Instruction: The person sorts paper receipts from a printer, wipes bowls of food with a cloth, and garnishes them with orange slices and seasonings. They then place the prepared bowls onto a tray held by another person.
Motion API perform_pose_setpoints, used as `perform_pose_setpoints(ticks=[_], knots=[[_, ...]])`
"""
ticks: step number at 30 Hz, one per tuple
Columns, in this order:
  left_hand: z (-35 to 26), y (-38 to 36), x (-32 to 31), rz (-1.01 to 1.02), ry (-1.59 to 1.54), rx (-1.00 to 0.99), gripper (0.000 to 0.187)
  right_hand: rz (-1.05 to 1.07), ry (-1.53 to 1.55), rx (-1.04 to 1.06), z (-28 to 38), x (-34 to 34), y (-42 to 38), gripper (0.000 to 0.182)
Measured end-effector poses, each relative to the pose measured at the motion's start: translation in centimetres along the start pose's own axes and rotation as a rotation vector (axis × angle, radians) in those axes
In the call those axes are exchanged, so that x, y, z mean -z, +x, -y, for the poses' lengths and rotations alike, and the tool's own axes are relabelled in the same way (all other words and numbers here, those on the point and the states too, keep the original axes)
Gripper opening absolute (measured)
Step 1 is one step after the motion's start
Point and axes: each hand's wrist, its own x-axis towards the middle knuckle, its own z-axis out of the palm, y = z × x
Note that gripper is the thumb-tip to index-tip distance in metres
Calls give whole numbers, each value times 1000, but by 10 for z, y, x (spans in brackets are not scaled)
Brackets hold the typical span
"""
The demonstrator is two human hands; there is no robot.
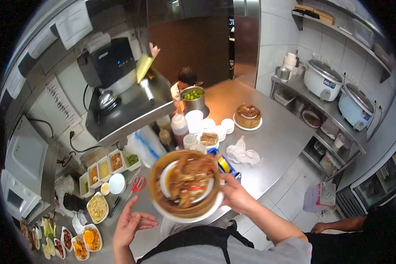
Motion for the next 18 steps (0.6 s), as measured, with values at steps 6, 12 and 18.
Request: perform_pose_setpoints(ticks=[6,12,18], knots=[[-38,44,-25,197,206,-209,47,-377,-26,346,48,127,-18,42],[-128,64,-41,-247,303,-612,25,-757,34,549,22,290,29,40],[-245,135,-6,-921,761,-1073,23,-1073,-53,392,18,375,72,40]])
